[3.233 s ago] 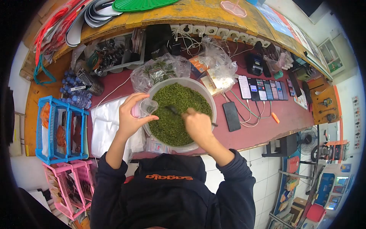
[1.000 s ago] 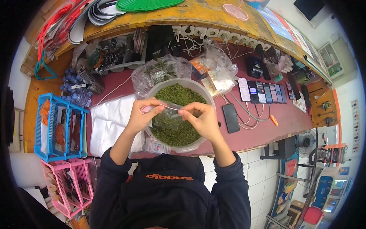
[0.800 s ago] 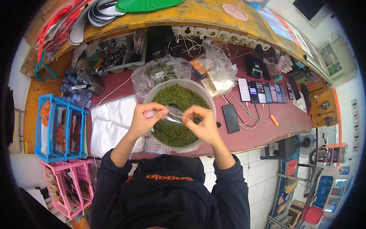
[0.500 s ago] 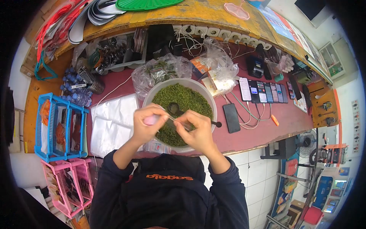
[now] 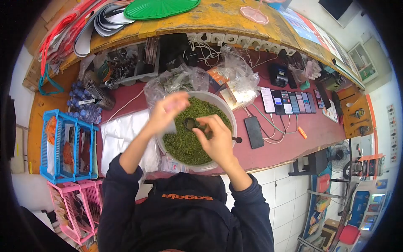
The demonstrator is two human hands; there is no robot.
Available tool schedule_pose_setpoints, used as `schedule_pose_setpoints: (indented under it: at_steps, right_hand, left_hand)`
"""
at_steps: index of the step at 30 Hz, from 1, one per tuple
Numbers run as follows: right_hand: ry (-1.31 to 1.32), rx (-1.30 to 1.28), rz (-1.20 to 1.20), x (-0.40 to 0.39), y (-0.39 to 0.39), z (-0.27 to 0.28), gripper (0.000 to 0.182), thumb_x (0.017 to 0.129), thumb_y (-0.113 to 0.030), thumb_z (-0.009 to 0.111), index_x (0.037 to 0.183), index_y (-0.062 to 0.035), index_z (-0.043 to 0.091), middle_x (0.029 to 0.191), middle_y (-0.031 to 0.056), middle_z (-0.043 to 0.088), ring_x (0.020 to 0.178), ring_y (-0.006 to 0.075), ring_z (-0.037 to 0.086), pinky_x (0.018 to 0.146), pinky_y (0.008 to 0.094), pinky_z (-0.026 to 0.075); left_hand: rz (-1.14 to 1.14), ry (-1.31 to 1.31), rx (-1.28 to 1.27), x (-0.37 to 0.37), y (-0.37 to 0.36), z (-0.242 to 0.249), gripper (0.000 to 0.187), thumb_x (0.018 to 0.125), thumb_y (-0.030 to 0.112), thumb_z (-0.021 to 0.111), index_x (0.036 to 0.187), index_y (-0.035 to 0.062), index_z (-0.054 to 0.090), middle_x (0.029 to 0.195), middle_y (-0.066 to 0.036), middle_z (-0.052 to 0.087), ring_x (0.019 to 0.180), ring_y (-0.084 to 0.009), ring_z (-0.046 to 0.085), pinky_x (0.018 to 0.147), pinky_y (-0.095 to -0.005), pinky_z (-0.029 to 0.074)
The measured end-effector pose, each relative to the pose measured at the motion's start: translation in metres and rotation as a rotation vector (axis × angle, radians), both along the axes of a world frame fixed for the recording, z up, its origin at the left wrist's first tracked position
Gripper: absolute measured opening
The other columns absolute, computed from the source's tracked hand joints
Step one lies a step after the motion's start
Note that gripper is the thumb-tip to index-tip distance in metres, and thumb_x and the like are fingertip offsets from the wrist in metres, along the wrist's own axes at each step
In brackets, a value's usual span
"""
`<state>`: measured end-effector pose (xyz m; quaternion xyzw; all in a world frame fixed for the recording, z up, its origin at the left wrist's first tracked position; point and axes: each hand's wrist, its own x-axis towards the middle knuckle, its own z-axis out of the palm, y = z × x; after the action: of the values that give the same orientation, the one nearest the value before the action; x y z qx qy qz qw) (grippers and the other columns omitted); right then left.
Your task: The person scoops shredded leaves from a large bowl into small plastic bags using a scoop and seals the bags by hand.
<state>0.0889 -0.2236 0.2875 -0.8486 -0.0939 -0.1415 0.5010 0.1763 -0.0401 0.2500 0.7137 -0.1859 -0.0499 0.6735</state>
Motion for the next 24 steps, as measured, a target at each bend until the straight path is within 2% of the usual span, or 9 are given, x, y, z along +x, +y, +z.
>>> schedule_pose_setpoints:
  at_steps: [2, 4, 10, 13, 16, 17, 18, 21, 24]
  right_hand:
    - [-0.2, -0.12, -0.015, 0.004, 0.008, -0.007, 0.018, 0.075, -0.002, 0.074, 0.089, -0.005, 0.065, 0.079, 0.0052, 0.061, 0.064, 0.0179, 0.061, 0.054, 0.0299, 0.046]
    - [-0.127, -0.206, 0.019, 0.001, 0.004, -0.016, 0.015, 0.074, -0.003, 0.074, 0.084, -0.0051, 0.064, 0.08, 0.0064, 0.061, 0.066, 0.0232, 0.062, 0.058, 0.0325, 0.05]
    - [-0.36, -0.362, -0.006, 0.0, -0.003, -0.002, 0.009, 0.075, -0.001, 0.072, 0.082, -0.0051, 0.068, 0.077, 0.0074, 0.062, 0.068, 0.0239, 0.064, 0.059, 0.0324, 0.051]
    - [-0.182, -0.208, -0.173, -0.002, -0.021, 0.003, 0.006, 0.077, 0.0, 0.073, 0.081, -0.0035, 0.071, 0.073, 0.0073, 0.063, 0.062, 0.0179, 0.063, 0.054, 0.0311, 0.049]
    - [0.129, 0.051, 0.121, -0.012, -0.016, 0.001, 0.006, 0.076, -0.001, 0.075, 0.078, -0.003, 0.069, 0.072, 0.0047, 0.062, 0.061, 0.0107, 0.061, 0.052, 0.0255, 0.046]
    - [0.149, 0.093, 0.195, -0.014, -0.015, -0.006, 0.011, 0.077, -0.004, 0.076, 0.075, -0.0015, 0.066, 0.07, 0.003, 0.062, 0.06, 0.0083, 0.059, 0.053, 0.0203, 0.044]
    - [0.148, 0.093, 0.197, -0.015, -0.012, -0.006, 0.011, 0.077, -0.004, 0.076, 0.075, -0.0015, 0.066, 0.07, 0.003, 0.062, 0.06, 0.0083, 0.059, 0.053, 0.0203, 0.044]
    - [0.536, 0.645, 0.362, -0.015, -0.015, -0.008, 0.017, 0.087, -0.011, 0.071, 0.078, -0.003, 0.06, 0.067, 0.0036, 0.062, 0.055, 0.0094, 0.059, 0.052, 0.0207, 0.046]
    - [0.795, 0.78, 0.454, -0.02, -0.017, -0.003, 0.024, 0.094, -0.018, 0.063, 0.075, -0.0056, 0.057, 0.064, 0.0021, 0.059, 0.054, 0.0088, 0.059, 0.05, 0.0237, 0.046]
  left_hand:
    - [-0.267, 0.385, -0.135, -0.042, -0.016, 0.019, 0.032, 0.097, 0.026, 0.057, 0.118, 0.0015, 0.062, 0.094, -0.002, 0.065, 0.084, -0.0079, 0.06, 0.072, -0.0227, 0.049]
    - [-0.242, 0.383, -0.134, -0.056, -0.022, 0.007, 0.032, 0.1, 0.027, 0.053, 0.119, 0.003, 0.062, 0.076, 0.005, 0.055, 0.061, -0.0037, 0.04, 0.055, -0.0194, 0.035]
    - [-0.214, 0.425, -0.231, -0.059, -0.007, 0.01, 0.029, 0.1, 0.025, 0.052, 0.116, 0.0034, 0.063, 0.08, 0.003, 0.06, 0.064, -0.0064, 0.047, 0.058, -0.0222, 0.039]
    - [0.182, -0.039, -0.044, -0.055, 0.01, 0.009, 0.017, 0.089, 0.02, 0.067, 0.092, 0.0035, 0.07, 0.076, -0.005, 0.065, 0.07, -0.0141, 0.059, 0.062, -0.0298, 0.045]
    - [0.047, -0.306, 0.285, -0.07, 0.007, 0.026, 0.016, 0.08, 0.02, 0.075, 0.082, 0.0041, 0.07, 0.072, -0.007, 0.063, 0.067, -0.0208, 0.06, 0.062, -0.0327, 0.046]
    - [-0.006, -0.297, 0.285, -0.076, -0.003, 0.032, 0.017, 0.076, 0.019, 0.077, 0.079, 0.0049, 0.069, 0.072, -0.008, 0.062, 0.066, -0.0267, 0.059, 0.062, -0.0354, 0.046]
    - [-0.037, -0.325, 0.284, -0.078, -0.008, 0.027, 0.014, 0.078, 0.017, 0.075, 0.08, 0.0049, 0.069, 0.072, -0.008, 0.062, 0.065, -0.0267, 0.059, 0.06, -0.035, 0.046]
    - [-0.045, -0.232, 0.156, -0.082, -0.012, 0.024, 0.01, 0.081, 0.01, 0.07, 0.078, 0.0014, 0.067, 0.069, -0.01, 0.06, 0.063, -0.0225, 0.058, 0.058, -0.0319, 0.043]
    - [-0.052, -0.151, 0.133, -0.086, -0.013, 0.032, 0.011, 0.078, 0.009, 0.068, 0.071, 0.003, 0.063, 0.065, -0.007, 0.058, 0.059, -0.0232, 0.054, 0.055, -0.0328, 0.042]
